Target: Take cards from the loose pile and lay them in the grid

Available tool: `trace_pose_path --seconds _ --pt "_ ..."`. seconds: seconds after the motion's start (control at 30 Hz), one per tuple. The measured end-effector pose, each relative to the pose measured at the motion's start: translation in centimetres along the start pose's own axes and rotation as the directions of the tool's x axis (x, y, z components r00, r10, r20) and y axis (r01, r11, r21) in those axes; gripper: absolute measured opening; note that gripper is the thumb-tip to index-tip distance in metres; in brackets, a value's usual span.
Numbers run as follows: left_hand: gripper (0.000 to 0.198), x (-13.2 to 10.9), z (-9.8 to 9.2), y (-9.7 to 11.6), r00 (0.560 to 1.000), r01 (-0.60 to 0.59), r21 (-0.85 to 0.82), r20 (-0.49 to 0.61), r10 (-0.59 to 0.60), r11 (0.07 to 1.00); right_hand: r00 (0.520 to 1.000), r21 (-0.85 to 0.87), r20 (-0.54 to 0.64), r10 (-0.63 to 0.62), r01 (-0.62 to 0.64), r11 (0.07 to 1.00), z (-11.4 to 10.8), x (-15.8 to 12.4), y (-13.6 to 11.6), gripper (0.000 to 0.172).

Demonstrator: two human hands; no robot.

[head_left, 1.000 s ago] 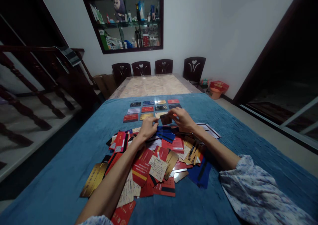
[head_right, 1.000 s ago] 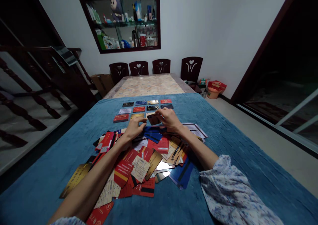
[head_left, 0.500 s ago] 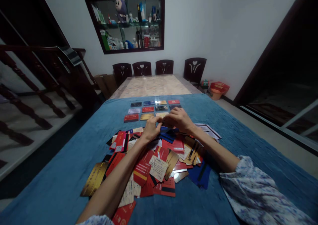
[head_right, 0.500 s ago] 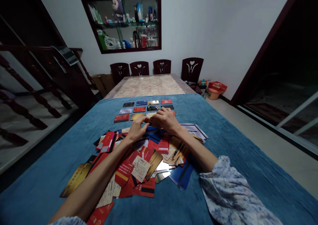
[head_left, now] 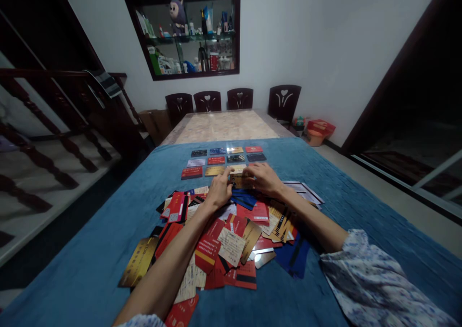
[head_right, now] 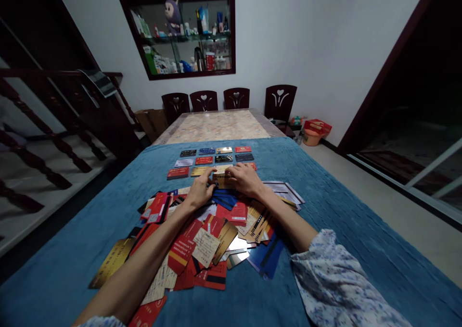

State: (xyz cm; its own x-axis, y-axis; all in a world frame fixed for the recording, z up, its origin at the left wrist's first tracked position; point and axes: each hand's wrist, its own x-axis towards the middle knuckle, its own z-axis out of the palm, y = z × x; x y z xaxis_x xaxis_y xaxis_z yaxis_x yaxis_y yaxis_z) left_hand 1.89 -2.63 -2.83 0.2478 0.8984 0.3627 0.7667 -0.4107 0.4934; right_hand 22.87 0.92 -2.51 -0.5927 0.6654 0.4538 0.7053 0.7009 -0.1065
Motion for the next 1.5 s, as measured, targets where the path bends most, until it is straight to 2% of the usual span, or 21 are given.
trace_pose_path --seconds 0.27,0.4,0.63,0.77,0.9,1.37,1.5 --pt "0.039 -0.3 0.0 0.2 0.999 -0.001 0.094 0.035 -0.002 0.996 0.994 -0.082 0.103 0.034 -0.025 0.996 0.0 -0.3 -0.3 0.043" --pt "0.039 -0.5 -0.1 0.6 0.998 0.032 0.131 0.046 -0.038 0.991 0.988 -0.089 0.146 0.049 -0.036 0.995 0.1 -0.3 -0.3 0.049" --pt "0.040 -0.6 -0.1 0.6 0.997 0.036 0.162 0.067 -0.047 0.986 0.980 -0.090 0.192 0.056 -0.039 0.995 -0.7 -0.4 -0.6 0.048" --pt "0.041 -0.5 0.2 0.3 0.997 0.040 0.154 0.065 -0.050 0.987 0.977 -0.062 0.193 0.094 -0.083 0.995 -0.8 -0.4 -0.7 0.044" --pt "0.042 -0.5 0.3 0.2 0.996 0.047 0.155 0.072 -0.059 0.987 0.973 -0.038 0.198 0.119 -0.114 0.993 -0.6 -0.3 -0.6 0.048" --pt "0.039 -0.1 0.4 -0.3 0.997 0.031 0.127 0.071 -0.041 0.991 0.997 -0.010 0.074 0.032 -0.032 0.999 1.1 -0.5 1.2 0.052" --pt "0.040 0.0 -0.2 0.0 0.996 0.030 0.138 0.082 -0.042 0.990 0.995 -0.021 0.092 0.033 -0.032 0.999 1.4 -0.4 1.6 0.053"
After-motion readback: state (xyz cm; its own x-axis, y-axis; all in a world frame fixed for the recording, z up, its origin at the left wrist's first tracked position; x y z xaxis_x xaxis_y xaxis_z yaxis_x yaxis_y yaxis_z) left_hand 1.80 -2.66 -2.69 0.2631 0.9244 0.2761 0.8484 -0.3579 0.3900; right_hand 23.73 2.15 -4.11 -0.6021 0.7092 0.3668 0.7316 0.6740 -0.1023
